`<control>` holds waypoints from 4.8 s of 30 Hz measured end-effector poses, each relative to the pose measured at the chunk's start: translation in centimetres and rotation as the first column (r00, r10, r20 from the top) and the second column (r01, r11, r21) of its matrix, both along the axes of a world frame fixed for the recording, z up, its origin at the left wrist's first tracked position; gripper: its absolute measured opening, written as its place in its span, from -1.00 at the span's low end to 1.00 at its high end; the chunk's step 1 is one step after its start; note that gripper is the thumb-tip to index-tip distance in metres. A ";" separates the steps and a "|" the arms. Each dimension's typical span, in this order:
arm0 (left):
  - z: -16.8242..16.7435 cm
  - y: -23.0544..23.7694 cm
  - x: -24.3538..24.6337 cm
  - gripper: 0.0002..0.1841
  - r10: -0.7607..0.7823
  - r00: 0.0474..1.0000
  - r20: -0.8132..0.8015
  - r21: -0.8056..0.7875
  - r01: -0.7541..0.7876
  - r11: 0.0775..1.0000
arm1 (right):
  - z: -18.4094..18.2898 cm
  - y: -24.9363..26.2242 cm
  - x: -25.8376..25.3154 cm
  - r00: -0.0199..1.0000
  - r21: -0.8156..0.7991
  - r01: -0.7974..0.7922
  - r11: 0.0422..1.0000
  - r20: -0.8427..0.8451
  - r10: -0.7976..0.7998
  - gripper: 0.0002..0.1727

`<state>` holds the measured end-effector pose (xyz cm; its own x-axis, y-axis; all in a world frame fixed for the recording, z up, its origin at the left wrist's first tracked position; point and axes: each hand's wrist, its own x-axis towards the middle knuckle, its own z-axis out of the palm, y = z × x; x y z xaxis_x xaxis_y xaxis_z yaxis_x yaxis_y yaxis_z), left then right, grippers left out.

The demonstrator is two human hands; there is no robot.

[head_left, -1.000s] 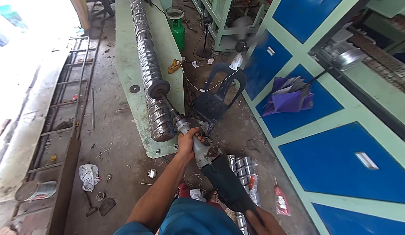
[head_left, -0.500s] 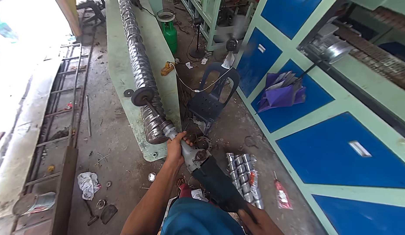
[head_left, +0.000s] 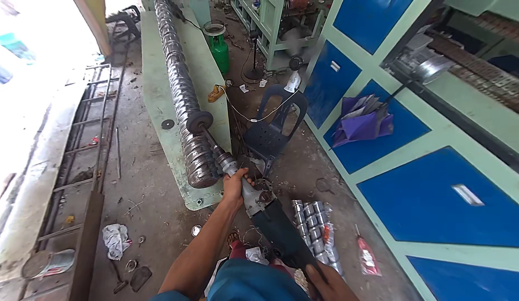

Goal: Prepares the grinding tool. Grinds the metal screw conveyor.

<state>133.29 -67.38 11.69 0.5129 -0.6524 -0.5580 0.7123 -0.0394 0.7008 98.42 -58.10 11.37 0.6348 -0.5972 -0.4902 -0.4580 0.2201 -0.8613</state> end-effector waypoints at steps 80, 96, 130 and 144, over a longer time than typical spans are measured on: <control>-0.4 -1.1 -0.7 -0.86 -0.008 1.000 0.012 0.039 0.007 0.999 | 0.5 -0.6 0.1 0.999 0.034 0.034 0.999 -0.014 -0.034 -0.42; 1.4 1.1 0.2 -0.89 0.031 0.997 -0.064 -0.058 -0.034 0.998 | 4.0 -0.1 0.2 0.995 -0.062 -0.051 0.997 -0.093 0.045 -0.41; 0.9 0.7 0.3 -0.90 0.009 0.997 -0.077 -0.058 -0.013 0.998 | 3.9 0.2 0.6 0.995 -0.045 -0.039 0.998 -0.092 0.035 -0.46; 1.4 2.4 0.7 -0.91 0.056 0.995 -0.088 -0.096 -0.064 0.993 | 4.6 0.4 0.6 0.990 -0.075 -0.083 0.994 -0.124 0.073 -0.40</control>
